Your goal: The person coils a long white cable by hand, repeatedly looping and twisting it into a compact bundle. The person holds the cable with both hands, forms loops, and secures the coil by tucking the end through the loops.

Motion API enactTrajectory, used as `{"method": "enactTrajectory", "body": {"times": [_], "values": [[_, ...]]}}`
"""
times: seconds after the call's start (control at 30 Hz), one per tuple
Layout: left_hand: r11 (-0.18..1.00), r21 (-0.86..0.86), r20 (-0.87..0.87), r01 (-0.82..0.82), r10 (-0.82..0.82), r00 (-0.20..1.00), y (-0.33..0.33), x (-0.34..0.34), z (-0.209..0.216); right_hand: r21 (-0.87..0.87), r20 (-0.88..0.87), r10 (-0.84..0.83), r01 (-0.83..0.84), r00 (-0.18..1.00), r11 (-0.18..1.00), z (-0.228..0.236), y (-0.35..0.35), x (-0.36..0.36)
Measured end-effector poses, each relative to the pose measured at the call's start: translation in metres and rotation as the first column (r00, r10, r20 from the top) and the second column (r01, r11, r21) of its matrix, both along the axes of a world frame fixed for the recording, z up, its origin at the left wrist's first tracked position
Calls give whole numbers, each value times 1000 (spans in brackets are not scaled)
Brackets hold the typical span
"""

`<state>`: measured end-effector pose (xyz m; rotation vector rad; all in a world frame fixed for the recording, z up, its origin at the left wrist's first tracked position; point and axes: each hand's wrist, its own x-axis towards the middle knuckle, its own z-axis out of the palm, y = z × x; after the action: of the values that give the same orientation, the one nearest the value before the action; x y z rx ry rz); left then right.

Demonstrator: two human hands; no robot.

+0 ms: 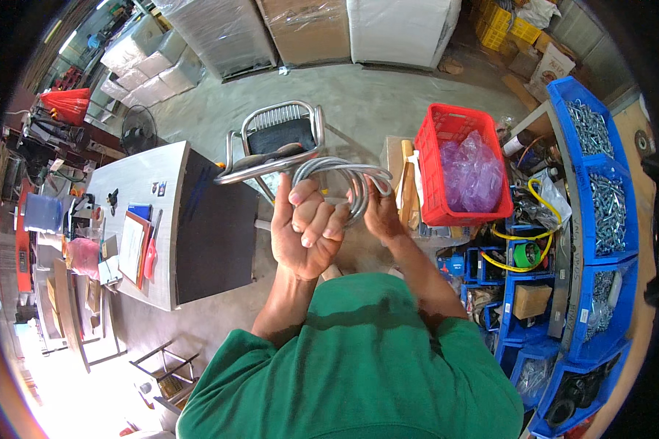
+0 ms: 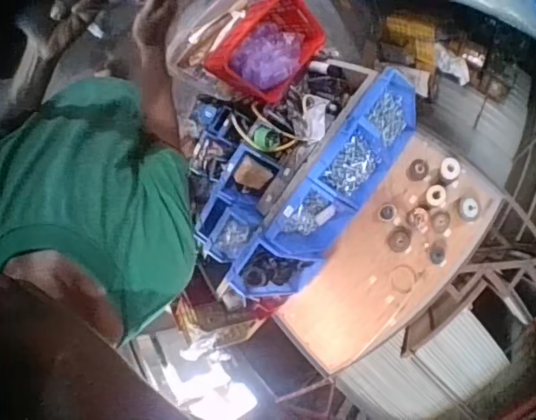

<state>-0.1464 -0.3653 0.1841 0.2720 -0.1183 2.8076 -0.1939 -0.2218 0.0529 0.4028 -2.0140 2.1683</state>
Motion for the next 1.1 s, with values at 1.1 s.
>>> {"method": "enactTrajectory", "body": {"times": [1.1], "values": [[673, -692, 184, -261, 515, 837, 30, 16, -67, -163, 28, 390, -380, 921, 910, 42, 13, 45]]}}
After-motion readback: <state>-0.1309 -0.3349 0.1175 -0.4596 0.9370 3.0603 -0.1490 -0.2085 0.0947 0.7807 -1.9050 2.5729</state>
